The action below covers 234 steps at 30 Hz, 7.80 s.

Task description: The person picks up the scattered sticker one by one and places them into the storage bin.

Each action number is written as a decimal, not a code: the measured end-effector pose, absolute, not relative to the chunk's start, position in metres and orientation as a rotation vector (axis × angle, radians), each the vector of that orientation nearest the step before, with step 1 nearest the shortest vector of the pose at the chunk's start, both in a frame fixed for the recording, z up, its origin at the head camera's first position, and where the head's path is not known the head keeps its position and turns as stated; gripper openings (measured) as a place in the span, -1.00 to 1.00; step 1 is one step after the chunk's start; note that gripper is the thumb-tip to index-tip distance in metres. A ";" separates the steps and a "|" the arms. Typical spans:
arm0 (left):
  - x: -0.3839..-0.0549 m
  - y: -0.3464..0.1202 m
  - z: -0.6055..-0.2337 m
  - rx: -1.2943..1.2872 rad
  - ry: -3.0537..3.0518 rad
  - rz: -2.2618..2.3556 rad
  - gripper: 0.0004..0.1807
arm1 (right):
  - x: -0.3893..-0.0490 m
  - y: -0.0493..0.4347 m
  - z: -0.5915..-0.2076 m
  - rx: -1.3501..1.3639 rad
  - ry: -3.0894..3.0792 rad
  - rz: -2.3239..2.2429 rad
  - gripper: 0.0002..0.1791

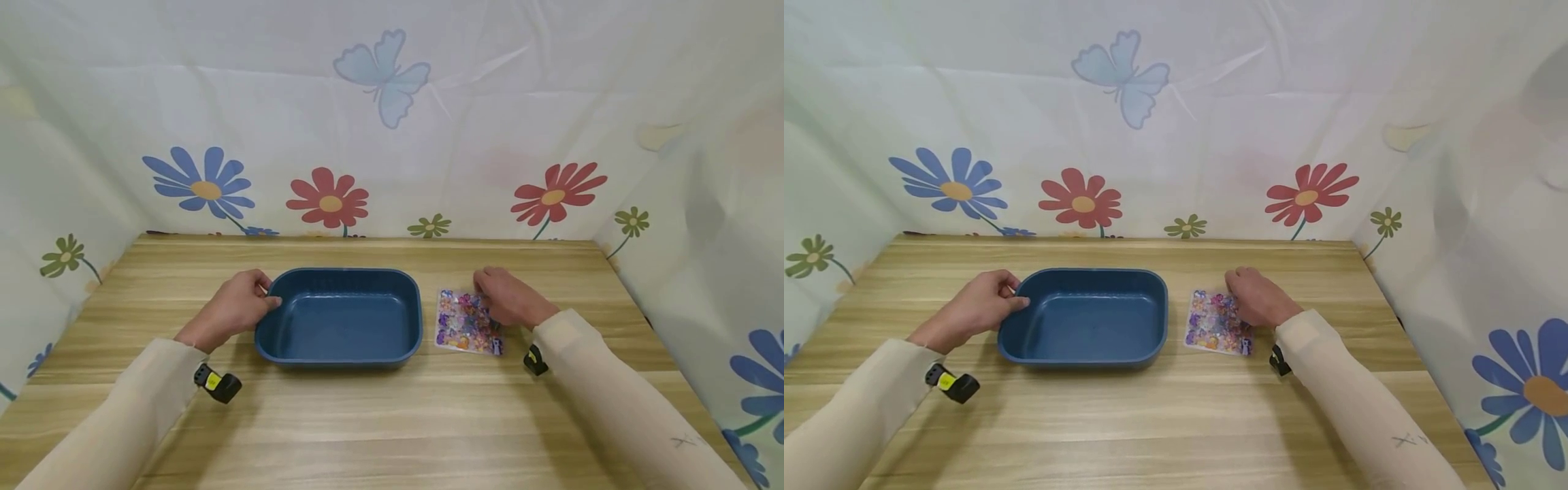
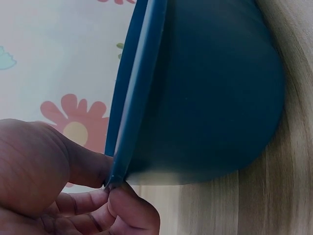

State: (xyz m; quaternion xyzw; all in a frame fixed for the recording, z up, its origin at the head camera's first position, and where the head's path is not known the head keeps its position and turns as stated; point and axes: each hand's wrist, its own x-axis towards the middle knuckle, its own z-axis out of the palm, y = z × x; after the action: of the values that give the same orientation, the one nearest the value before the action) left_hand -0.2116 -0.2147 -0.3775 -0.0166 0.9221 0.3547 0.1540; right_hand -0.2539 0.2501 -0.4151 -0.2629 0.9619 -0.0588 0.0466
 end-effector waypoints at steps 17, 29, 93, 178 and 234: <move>-0.213 -0.214 -0.378 -0.067 2.640 1.003 -0.55 | -0.268 0.251 -0.414 -0.829 2.849 -0.149 -0.82; -0.211 -0.213 -0.380 -0.087 2.639 0.998 -0.57 | -0.266 0.252 -0.416 -0.687 2.834 -0.170 -0.88; -0.214 -0.216 -0.384 -0.040 2.680 1.006 -0.58 | -0.274 0.275 -0.416 -0.495 2.695 -0.945 -0.83; -0.214 -0.215 -0.384 -0.059 2.645 1.004 -0.58 | -0.268 0.297 -0.387 -0.352 2.481 -1.299 -0.72; -0.210 -0.210 -0.378 -0.081 2.634 1.014 -0.57 | -0.271 0.298 -0.363 -0.386 2.453 -1.329 -0.72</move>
State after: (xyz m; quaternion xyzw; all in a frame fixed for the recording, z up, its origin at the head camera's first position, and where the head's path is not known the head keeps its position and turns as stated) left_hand -0.2101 -0.2097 -0.3781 -0.0285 0.9211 0.3546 0.1583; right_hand -0.2714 0.2975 -0.3634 -0.1351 0.8594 -0.4658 0.1619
